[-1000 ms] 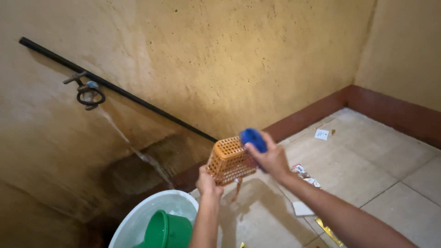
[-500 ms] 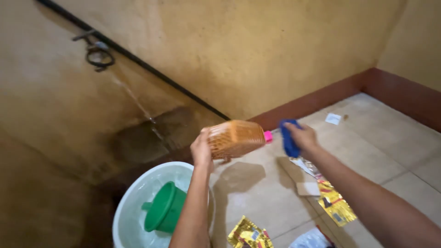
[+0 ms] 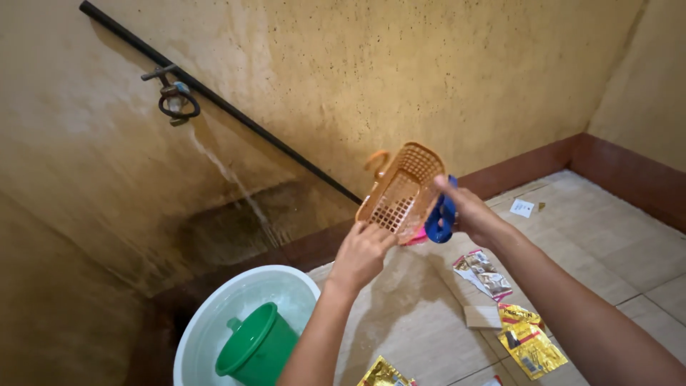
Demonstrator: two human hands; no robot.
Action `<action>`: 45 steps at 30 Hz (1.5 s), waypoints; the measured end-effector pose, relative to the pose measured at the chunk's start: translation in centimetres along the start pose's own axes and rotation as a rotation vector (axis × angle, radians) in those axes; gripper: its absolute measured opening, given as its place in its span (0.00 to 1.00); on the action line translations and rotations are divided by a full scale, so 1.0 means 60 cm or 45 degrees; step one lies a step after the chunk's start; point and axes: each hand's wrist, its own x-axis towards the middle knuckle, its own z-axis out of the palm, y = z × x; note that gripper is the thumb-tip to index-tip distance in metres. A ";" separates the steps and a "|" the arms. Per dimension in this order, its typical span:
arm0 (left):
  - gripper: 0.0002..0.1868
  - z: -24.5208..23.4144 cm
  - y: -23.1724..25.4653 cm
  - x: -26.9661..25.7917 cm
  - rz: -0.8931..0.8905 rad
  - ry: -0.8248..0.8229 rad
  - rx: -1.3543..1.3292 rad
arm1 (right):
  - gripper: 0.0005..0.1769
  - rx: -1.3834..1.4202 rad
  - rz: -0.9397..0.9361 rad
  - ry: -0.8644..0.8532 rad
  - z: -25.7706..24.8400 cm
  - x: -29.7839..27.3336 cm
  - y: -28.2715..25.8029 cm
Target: Cleaning a plastic basket using a brush and water in a bathroom setting.
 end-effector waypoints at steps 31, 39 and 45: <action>0.46 0.094 -0.029 0.022 -1.223 0.718 -0.991 | 0.11 0.259 -0.062 0.261 0.061 0.058 0.043; 0.27 0.087 -0.033 0.028 -2.132 0.300 -1.878 | 0.17 0.136 -0.197 0.230 0.087 0.005 0.016; 0.17 0.171 -0.109 -0.039 -2.120 0.560 -1.971 | 0.27 -0.454 -0.865 0.537 0.103 -0.044 0.026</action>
